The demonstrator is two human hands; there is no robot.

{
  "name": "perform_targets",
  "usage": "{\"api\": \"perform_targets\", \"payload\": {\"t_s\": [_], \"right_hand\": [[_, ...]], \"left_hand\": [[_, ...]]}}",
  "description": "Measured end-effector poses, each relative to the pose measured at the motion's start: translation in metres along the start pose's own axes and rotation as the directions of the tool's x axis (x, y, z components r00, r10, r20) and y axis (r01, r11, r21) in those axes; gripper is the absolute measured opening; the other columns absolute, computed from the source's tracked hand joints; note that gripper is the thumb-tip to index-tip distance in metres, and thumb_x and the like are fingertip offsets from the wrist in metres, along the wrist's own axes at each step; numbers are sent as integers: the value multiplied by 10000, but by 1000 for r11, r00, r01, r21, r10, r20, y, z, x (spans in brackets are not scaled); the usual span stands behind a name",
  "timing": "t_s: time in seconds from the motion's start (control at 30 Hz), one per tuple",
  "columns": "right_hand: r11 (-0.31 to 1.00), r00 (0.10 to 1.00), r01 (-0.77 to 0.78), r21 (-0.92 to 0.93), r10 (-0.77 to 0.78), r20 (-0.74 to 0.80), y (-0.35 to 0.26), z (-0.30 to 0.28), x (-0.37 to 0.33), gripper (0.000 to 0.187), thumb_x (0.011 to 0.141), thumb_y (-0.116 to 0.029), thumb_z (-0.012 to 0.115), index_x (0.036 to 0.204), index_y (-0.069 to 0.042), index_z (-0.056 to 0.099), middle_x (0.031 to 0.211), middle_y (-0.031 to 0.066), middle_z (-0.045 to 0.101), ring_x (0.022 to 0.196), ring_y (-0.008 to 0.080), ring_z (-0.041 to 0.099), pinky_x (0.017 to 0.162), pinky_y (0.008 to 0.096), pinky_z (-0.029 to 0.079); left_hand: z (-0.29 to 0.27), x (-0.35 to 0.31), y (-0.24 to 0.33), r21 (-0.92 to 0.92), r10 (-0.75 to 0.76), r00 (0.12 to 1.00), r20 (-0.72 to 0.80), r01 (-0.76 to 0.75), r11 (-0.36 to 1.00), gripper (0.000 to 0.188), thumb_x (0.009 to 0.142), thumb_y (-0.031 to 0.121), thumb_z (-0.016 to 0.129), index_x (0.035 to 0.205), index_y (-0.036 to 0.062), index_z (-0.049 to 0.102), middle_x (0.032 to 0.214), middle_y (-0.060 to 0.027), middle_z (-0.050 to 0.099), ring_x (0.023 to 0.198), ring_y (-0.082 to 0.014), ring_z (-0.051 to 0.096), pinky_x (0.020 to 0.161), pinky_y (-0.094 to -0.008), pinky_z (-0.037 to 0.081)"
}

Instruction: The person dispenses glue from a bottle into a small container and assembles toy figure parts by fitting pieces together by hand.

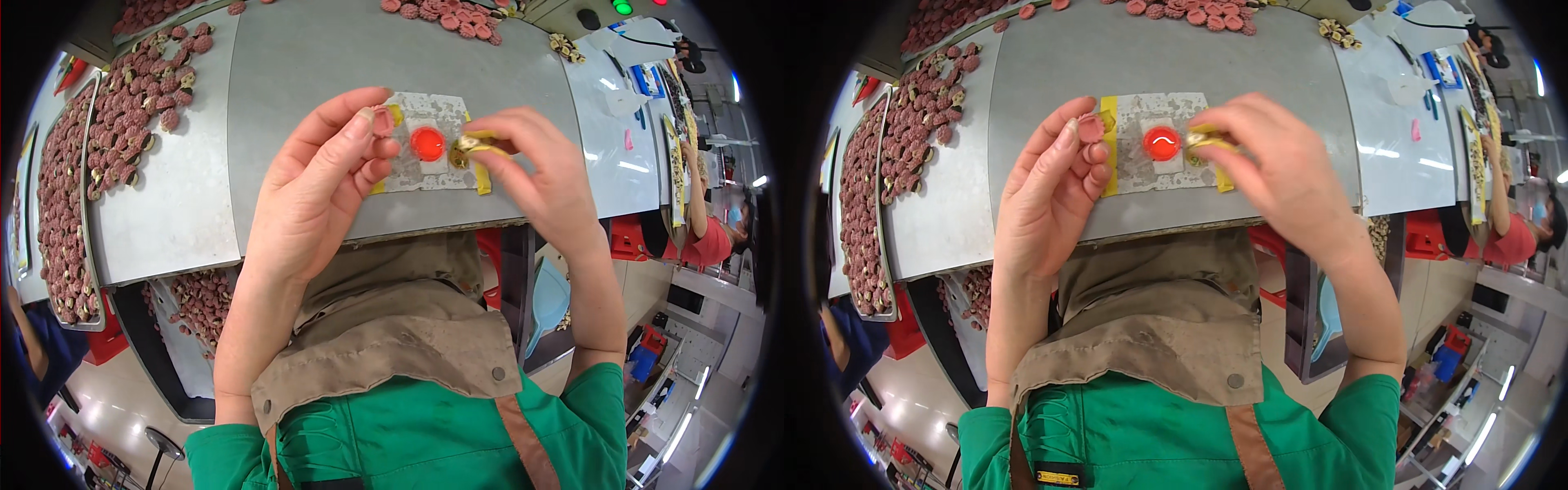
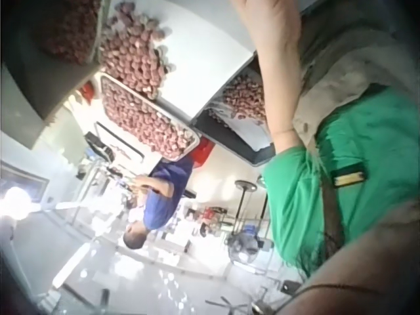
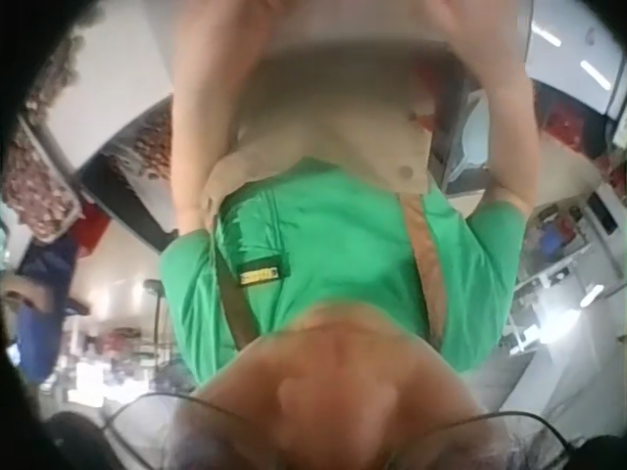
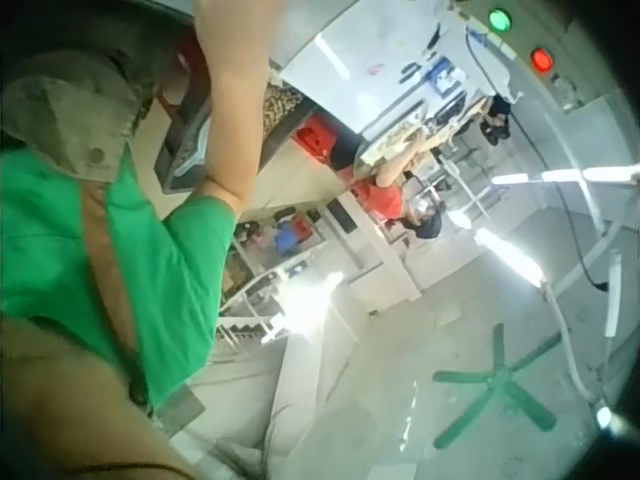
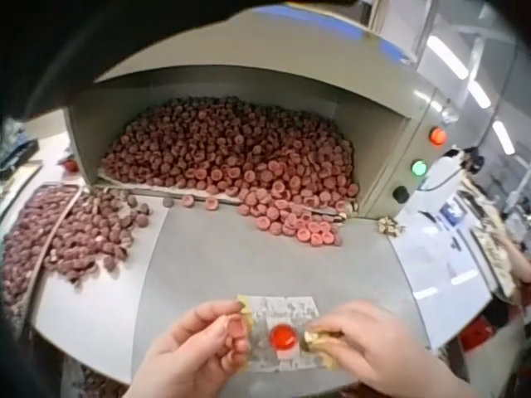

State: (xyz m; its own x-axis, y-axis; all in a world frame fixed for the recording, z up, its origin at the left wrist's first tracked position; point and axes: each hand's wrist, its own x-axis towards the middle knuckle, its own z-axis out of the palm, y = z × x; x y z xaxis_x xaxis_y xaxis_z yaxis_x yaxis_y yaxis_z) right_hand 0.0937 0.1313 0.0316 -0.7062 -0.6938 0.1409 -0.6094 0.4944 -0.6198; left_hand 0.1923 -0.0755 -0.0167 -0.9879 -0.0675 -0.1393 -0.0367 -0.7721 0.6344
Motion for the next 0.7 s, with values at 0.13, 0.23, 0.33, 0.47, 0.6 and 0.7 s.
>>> {"api": "perform_targets", "payload": {"t_s": [0.13,0.23,0.33,0.47,0.6,0.7], "right_hand": [[973,979,202,-113,-198,50,-5,22,12,222,816,-31,663,1038,-40,658,926,101,603,834,254,605,731,337,496],[956,970,243,-165,-240,41,-7,26,15,230,805,-23,661,1034,-51,667,914,93,589,836,251,599,721,348,495],[962,974,228,-150,-226,33,-9,25,14,227,804,-17,658,1027,-57,673,916,92,587,835,250,596,720,350,496],[967,973,230,-114,-229,20,-7,29,17,219,804,-14,657,1019,-54,677,925,91,595,835,248,595,720,347,499],[943,949,314,-107,-309,59,-5,25,19,204,800,-5,658,1000,-40,673,923,87,600,836,245,596,713,346,500],[923,930,367,-118,-360,80,-4,22,20,203,782,13,660,980,-27,666,916,83,602,839,245,596,707,344,502]], "left_hand": [[0,0,2,-26,-9,1000,-9,9,1000,373,975,199,568,1291,7,515,1073,-46,610,953,-107,588,830,-239,471],[-4,0,2,-59,-4,1000,22,5,998,384,985,175,538,1319,-6,482,1075,-40,609,946,-104,587,830,-237,484],[-3,-1,4,-75,-9,1000,26,11,997,398,995,154,508,1349,-17,448,1077,-37,608,935,-100,586,828,-234,496],[-2,-1,5,-77,-36,999,14,37,996,392,999,156,501,1345,-21,447,1071,-43,606,930,-101,589,818,-233,501],[-6,-1,5,-81,-29,998,47,33,996,393,1000,156,498,1345,-25,445,1062,-41,605,936,-105,594,820,-234,504],[-6,0,5,-115,-28,998,64,35,993,392,1001,157,497,1342,-28,446,1048,-40,603,943,-109,598,820,-237,508]]}}
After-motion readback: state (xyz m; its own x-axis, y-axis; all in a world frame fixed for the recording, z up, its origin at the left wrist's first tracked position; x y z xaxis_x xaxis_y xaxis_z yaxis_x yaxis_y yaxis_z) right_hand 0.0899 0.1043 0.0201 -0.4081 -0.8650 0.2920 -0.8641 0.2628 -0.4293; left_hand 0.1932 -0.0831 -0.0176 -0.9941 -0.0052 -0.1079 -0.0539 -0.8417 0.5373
